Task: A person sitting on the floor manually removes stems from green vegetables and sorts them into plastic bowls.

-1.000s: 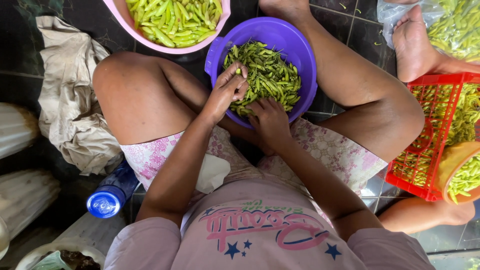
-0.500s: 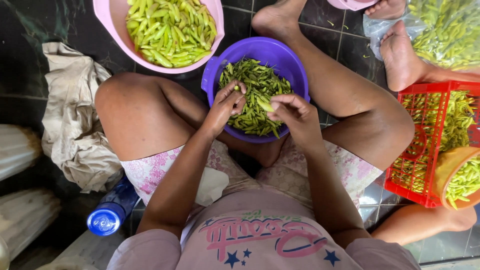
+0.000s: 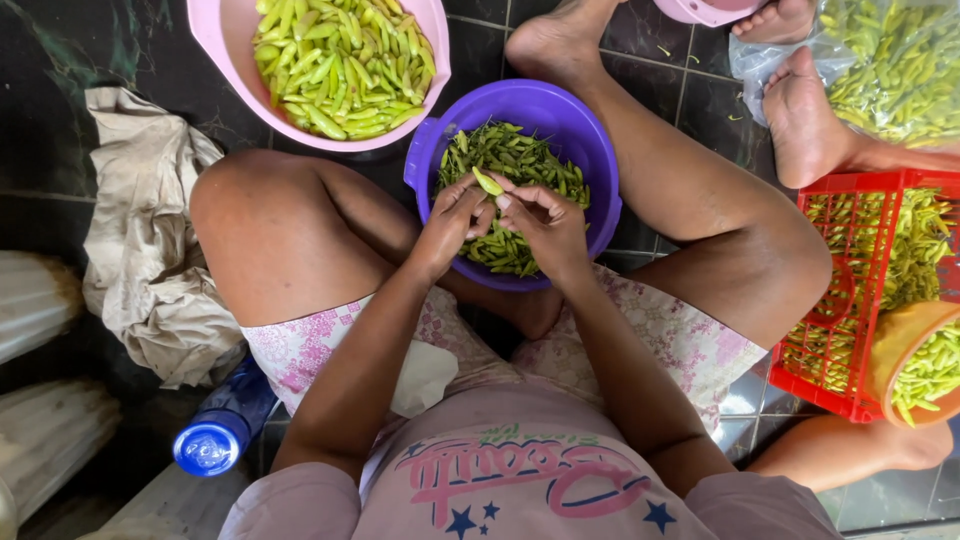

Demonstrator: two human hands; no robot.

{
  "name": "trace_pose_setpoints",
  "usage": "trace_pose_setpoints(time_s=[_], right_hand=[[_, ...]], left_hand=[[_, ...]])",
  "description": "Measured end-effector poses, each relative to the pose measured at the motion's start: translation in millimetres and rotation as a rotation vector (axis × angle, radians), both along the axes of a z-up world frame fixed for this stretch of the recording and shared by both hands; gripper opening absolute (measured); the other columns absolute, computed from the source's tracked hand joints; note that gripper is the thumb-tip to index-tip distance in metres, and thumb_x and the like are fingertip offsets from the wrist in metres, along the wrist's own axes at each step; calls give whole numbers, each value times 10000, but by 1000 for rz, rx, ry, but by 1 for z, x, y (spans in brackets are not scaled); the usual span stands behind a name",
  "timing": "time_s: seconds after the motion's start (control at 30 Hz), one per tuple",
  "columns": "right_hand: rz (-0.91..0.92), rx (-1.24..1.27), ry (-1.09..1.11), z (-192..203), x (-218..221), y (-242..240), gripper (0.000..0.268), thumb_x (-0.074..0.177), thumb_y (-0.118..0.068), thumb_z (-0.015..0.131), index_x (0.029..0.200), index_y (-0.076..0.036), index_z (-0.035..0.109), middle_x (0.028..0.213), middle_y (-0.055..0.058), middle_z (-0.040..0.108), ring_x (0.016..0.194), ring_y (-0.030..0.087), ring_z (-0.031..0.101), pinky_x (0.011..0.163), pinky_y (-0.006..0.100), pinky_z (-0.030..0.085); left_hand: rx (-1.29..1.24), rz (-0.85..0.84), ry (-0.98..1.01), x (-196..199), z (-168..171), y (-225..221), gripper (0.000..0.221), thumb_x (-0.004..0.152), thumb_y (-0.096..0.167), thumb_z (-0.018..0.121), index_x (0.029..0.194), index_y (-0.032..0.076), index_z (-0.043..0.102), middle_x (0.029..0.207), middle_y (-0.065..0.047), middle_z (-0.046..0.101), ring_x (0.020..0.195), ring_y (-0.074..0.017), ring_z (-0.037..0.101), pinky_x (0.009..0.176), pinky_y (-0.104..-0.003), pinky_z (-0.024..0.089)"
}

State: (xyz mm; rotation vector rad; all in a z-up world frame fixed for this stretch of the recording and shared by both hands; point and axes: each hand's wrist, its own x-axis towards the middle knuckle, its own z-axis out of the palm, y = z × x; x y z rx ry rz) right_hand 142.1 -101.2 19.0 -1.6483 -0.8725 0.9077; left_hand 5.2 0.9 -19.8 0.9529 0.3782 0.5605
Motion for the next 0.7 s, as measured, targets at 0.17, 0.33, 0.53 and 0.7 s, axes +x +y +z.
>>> trace_pose_setpoints(time_s=[0.17,0.33,0.53,0.7], right_hand=[[40,-13,-12,10,-4,15,213,1037,-133,718,1070,78,724,919,215,758,824,224,763,752,404,662],[174,124,-343,44,-5,34,112,1054,-4,669,1027,102,693,859,264,708,814,363,759,673,469,623],[303,260,-607,50,-2,45,59,1058,-24,665,1034,-14,718,907,142,690,837,340,705,743,433,562],[391,121,-724,59,7,50,123,950,76,644,1055,25,684,956,122,684,829,258,610,774,362,500]], left_hand=[[1,-32,-27,-4,15,9,293,1071,63,277,1210,43,534,529,38,366,455,-46,220,529,-253,374],[-80,-31,-45,-4,7,18,279,1070,163,325,1221,53,532,540,46,322,447,-60,216,538,-244,390],[-221,-20,-116,-5,0,31,210,1055,273,361,1053,133,518,515,87,252,415,-68,185,618,-296,479],[-441,86,-123,-20,42,46,210,1009,283,417,865,184,533,549,79,311,490,-81,233,619,-259,309]])
